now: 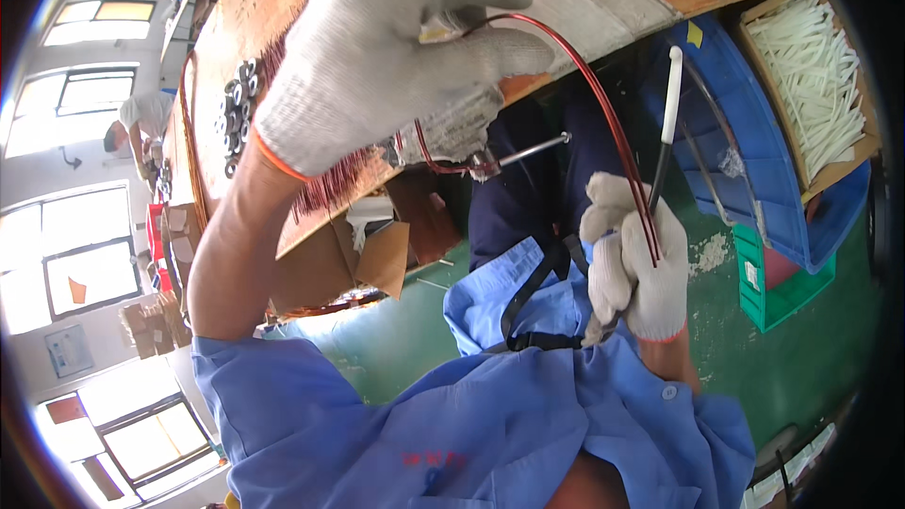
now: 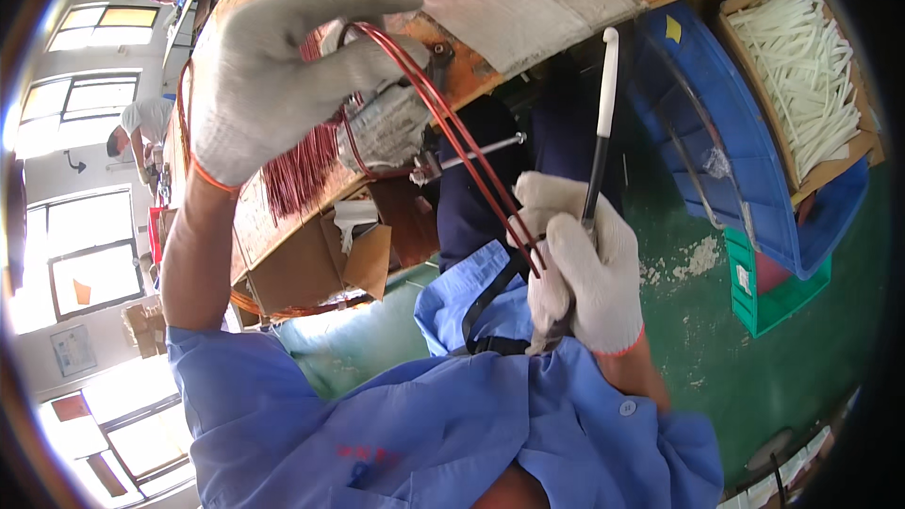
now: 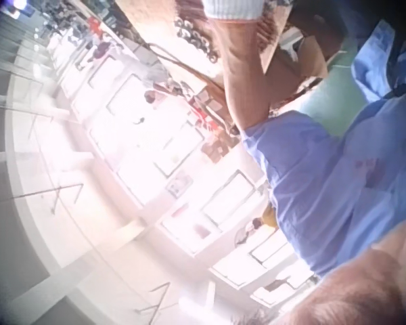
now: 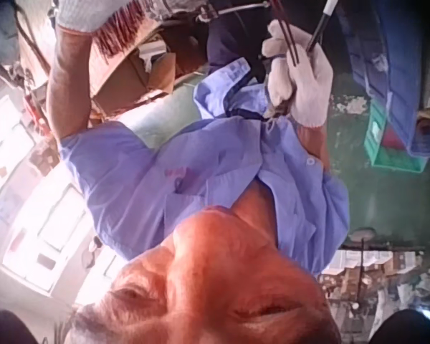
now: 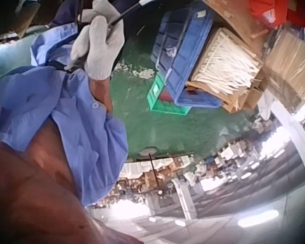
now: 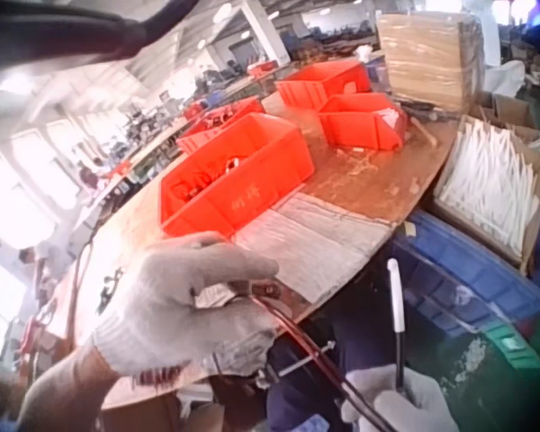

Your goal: Use an alignment tool to organize and secure wiring on an electrical motor stator held in a bench vice.

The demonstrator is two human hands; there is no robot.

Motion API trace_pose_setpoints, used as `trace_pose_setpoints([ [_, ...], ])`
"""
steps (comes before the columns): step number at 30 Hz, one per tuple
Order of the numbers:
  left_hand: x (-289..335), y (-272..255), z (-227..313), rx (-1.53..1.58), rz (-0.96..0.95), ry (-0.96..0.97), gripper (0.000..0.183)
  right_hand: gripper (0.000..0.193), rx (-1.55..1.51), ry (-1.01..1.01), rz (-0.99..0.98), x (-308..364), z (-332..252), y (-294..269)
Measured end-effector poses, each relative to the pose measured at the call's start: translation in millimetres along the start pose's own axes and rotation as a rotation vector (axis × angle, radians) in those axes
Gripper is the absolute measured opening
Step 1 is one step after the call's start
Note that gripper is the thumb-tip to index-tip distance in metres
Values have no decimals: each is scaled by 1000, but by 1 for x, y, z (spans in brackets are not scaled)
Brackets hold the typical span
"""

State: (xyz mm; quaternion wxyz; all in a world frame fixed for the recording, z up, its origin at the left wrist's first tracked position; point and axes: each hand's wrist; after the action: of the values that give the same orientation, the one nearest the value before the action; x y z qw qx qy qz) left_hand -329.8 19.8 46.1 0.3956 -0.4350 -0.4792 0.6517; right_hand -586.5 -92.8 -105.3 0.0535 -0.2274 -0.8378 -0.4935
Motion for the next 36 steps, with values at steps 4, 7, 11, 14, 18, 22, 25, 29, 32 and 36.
trace_pose_setpoints([
  [4,5,-20,8,48,-19,50,23,33,22,22,-2,-8,8,-8],
  [7,10,-12,0,86,41,63,27,32,-4,55,-35,-7,13,-13],
  [11,10,-19,31,29,-32,94,20,36,-45,102,6,-4,18,-13],
  [14,12,-12,21,-55,-57,122,15,49,-159,-22,-107,-7,8,2],
  [18,7,-10,19,-50,2,37,11,50,195,-197,-132,-14,-22,35],
  [22,6,-13,29,-43,-2,-102,11,31,241,-117,-56,-2,-34,60],
  [25,7,-17,32,60,-24,-203,13,30,276,-104,-42,10,-27,64],
  [29,12,-9,10,175,14,-43,14,37,99,-17,-185,11,-39,76],
  [32,22,-19,17,-90,21,116,15,42,-104,69,-269,6,-48,89],
  [36,25,-22,11,-93,11,142,17,51,-221,67,-250,8,-49,97],
])
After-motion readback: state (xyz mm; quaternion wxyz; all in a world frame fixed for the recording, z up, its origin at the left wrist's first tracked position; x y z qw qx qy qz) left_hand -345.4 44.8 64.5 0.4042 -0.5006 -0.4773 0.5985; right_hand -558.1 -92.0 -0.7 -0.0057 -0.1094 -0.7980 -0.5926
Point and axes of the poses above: each hand's wrist, its own x-axis away from the middle knuckle, its own y-axis out of the palm, z = x × y, and after that the axes turned 13 degrees about -x, right-handed
